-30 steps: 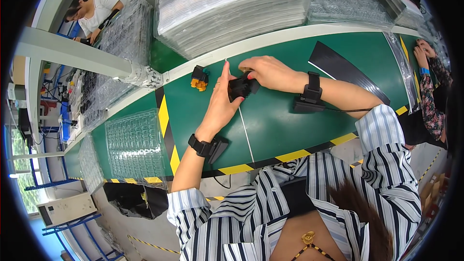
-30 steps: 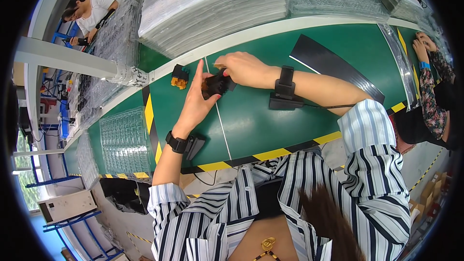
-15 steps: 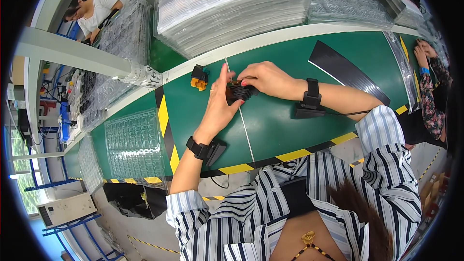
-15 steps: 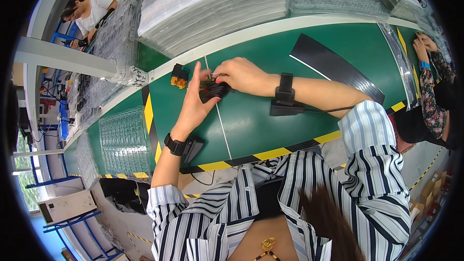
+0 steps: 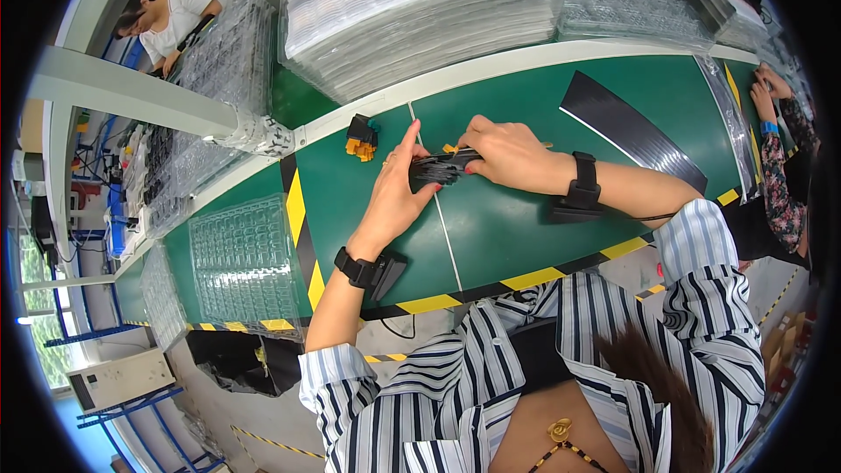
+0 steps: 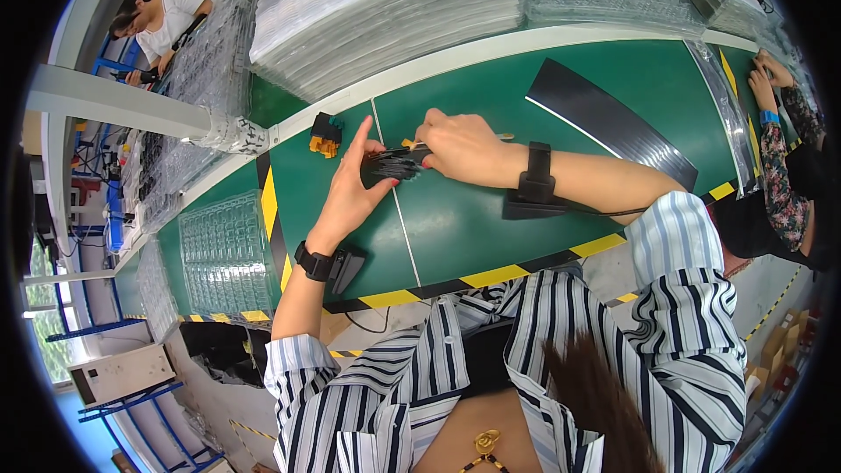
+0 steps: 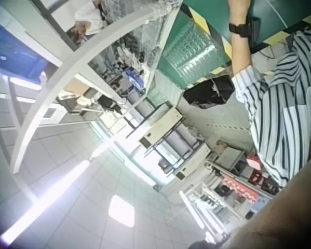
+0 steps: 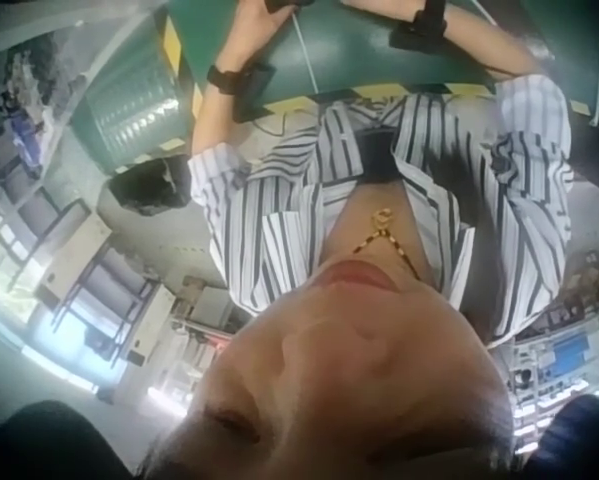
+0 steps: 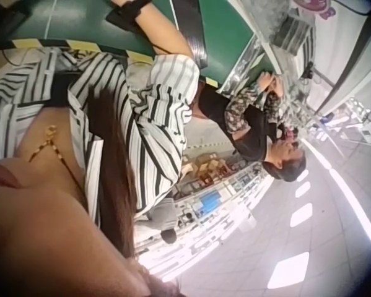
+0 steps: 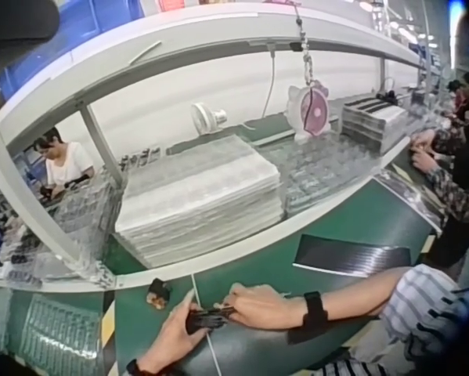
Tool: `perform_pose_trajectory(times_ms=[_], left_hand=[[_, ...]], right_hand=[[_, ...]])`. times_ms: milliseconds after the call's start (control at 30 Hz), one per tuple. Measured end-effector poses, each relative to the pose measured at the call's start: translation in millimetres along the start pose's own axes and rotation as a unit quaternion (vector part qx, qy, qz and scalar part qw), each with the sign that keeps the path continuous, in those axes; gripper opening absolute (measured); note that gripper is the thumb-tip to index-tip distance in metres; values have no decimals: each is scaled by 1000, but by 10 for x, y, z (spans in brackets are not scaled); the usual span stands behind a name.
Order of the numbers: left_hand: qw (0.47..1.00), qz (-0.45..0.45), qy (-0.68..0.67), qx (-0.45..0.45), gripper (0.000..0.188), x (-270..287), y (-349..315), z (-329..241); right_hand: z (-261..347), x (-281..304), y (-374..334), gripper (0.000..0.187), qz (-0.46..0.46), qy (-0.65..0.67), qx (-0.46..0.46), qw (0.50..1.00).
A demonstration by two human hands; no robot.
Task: The person picks up a stack of screens and peels off the protective film, discarding it into a bin. They then pick up individual screens and connectors, pressing them together by hand before placing the assembled units onto the table.
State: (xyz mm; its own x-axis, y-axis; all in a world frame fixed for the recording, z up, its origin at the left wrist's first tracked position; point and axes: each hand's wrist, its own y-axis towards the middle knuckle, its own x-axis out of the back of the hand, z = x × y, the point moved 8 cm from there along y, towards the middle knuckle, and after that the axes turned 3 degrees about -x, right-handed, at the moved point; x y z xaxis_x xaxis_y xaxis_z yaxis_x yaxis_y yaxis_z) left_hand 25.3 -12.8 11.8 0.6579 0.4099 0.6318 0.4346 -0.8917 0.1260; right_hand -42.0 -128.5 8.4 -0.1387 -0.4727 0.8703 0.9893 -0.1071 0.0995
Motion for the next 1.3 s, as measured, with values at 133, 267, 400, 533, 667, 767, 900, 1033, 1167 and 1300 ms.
perform_pose_trajectory(times_ms=[133,267,400,533,667,767,900,1033,1167,1300], left_hand=[[1000,20,-5,4,91,-35,-8,-2],[1000,15,-13,7,91,-53,-2,-48],[1000,-12,-4,-26,91,-59,28,-96],[999,-7,-53,0,89,-99,53,-25],[997,0,-73,16,90,-202,105,-11],[997,-8,-77,1,90,-238,155,1],[996,-18,-88,-21,89,-265,166,-18],[997,-13,-63,-40,87,-306,184,-110],[997,-11,-56,-58,88,-351,213,-158],[997,-14,-69,-45,88,-363,234,-138]], right_hand=[[-154,-37,111,20,49,130,-89,986],[-83,119,197,25,-33,145,24,989],[82,14,142,31,-6,205,62,977],[52,190,-31,41,-58,144,9,988],[87,62,-107,46,-17,96,50,994],[61,85,-131,52,-30,119,68,990],[-53,72,-180,57,-20,133,-6,991],[-39,16,-216,58,-15,148,1,989],[0,53,-257,58,-47,151,27,987],[-68,79,-273,57,-60,156,8,986]])
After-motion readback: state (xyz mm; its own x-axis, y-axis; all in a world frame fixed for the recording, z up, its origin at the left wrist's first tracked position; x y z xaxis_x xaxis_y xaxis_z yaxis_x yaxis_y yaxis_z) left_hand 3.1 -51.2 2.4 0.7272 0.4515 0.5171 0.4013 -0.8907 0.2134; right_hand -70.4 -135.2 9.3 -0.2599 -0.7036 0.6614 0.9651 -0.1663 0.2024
